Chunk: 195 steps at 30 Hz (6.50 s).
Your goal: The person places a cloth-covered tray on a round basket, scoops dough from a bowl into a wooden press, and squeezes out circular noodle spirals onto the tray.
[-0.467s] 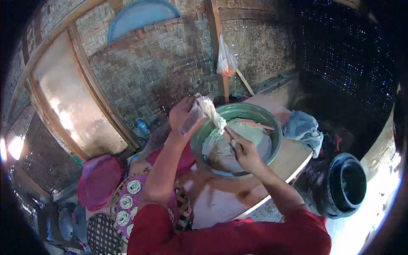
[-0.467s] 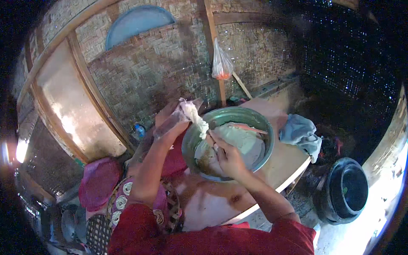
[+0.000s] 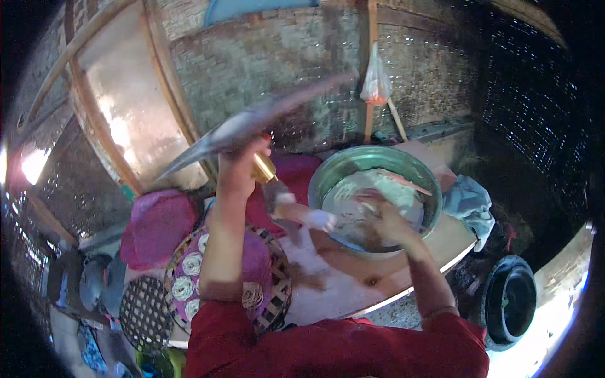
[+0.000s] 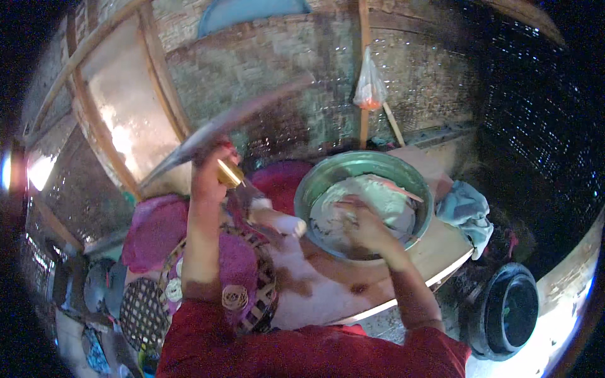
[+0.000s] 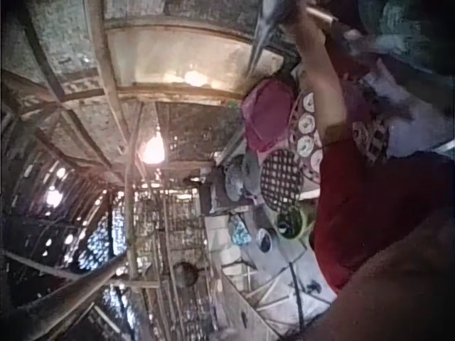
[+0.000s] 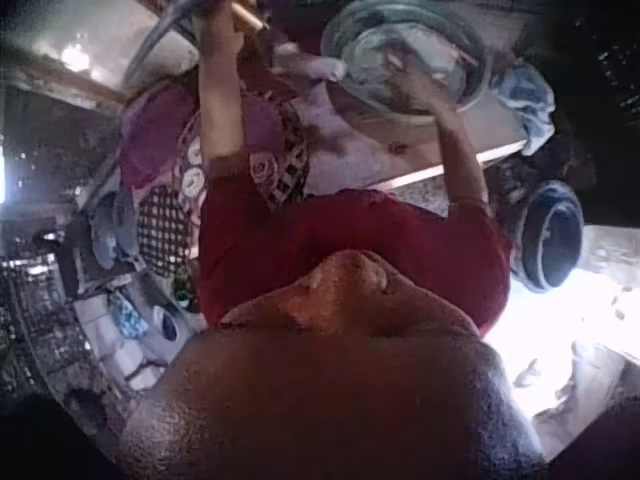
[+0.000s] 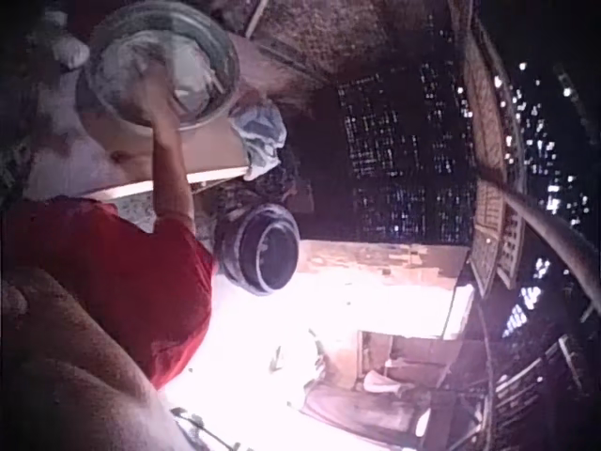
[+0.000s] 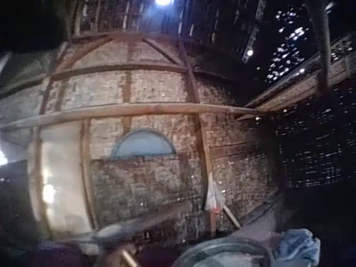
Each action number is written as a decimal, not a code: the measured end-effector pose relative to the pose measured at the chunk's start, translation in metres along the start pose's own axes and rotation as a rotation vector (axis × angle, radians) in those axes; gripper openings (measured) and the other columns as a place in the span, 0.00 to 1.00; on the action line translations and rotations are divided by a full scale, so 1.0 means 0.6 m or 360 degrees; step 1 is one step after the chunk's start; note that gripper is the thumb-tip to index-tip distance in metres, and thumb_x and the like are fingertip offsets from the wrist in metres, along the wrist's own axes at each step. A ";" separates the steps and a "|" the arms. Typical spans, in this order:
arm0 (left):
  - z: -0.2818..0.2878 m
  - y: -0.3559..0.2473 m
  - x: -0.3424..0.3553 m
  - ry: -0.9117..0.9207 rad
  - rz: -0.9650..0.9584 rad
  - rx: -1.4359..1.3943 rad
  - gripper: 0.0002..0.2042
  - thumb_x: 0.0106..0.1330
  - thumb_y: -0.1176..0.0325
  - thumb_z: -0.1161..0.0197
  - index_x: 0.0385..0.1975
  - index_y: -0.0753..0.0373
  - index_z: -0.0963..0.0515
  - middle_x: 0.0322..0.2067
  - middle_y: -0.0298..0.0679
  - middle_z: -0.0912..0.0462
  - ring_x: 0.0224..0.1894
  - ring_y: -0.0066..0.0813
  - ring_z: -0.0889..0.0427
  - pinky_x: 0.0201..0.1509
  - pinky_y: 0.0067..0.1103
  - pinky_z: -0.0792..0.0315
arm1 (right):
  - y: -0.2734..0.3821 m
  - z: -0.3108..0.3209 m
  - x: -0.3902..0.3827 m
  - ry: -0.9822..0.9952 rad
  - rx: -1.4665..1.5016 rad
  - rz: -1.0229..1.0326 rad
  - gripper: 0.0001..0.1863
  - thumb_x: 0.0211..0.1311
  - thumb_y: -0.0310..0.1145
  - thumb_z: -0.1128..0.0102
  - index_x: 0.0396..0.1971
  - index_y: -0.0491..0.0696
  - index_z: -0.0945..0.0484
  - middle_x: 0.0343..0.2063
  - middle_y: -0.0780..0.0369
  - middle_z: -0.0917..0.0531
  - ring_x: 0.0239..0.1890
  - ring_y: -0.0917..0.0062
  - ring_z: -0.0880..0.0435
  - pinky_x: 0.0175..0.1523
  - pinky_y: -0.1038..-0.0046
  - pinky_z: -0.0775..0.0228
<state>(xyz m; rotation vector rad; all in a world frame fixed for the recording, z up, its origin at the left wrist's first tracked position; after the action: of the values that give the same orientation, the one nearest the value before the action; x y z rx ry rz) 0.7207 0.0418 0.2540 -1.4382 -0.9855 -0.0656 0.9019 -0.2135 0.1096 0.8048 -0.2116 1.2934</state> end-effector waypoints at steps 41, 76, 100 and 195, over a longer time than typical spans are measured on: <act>0.258 -0.098 -0.398 0.0784 0.1237 0.0415 0.34 0.43 0.60 0.27 0.51 0.64 0.33 0.45 0.41 0.24 0.49 0.32 0.25 0.55 0.23 0.33 | 0.389 -0.132 0.077 0.1932 0.2489 -0.1178 0.45 0.51 0.38 0.37 0.64 0.41 0.53 0.61 0.52 0.40 0.61 0.69 0.38 0.63 0.67 0.47; 0.571 0.170 -0.088 -0.0286 -0.0016 -0.1941 0.24 0.63 0.46 0.56 0.41 0.63 0.28 0.38 0.42 0.23 0.44 0.41 0.25 0.50 0.32 0.30 | 0.380 -0.273 0.285 0.1611 0.1611 -0.1477 0.34 0.58 0.55 0.51 0.52 0.40 0.33 0.34 0.52 0.20 0.30 0.68 0.17 0.36 0.69 0.22; 0.531 0.167 -0.137 -0.0702 0.0082 -0.2046 0.28 0.64 0.43 0.61 0.35 0.66 0.28 0.32 0.44 0.25 0.39 0.40 0.26 0.49 0.33 0.31 | 0.385 -0.246 0.261 0.1658 0.1491 -0.1424 0.29 0.54 0.57 0.46 0.42 0.45 0.26 0.27 0.58 0.19 0.25 0.75 0.18 0.30 0.76 0.24; 0.486 0.174 -0.070 -0.0851 0.0165 -0.1818 0.17 0.63 0.53 0.66 0.21 0.57 0.37 0.17 0.33 0.35 0.21 0.29 0.34 0.32 0.29 0.37 | 0.308 -0.233 0.295 0.1406 0.0644 -0.1197 0.38 0.55 0.69 0.58 0.19 0.44 0.23 0.11 0.64 0.26 0.11 0.81 0.27 0.16 0.78 0.36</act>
<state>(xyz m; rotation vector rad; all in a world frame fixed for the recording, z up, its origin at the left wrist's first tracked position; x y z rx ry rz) 0.6037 0.2853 0.0968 -2.6413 -1.3908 -0.1962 0.7460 0.0212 0.1850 0.4894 0.9975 0.8552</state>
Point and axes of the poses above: each hand's wrist, its own x-axis towards the middle knuckle, its own z-axis out of the back of the hand, y = z × x, the point moved 1 cm from there along x, towards the middle knuckle
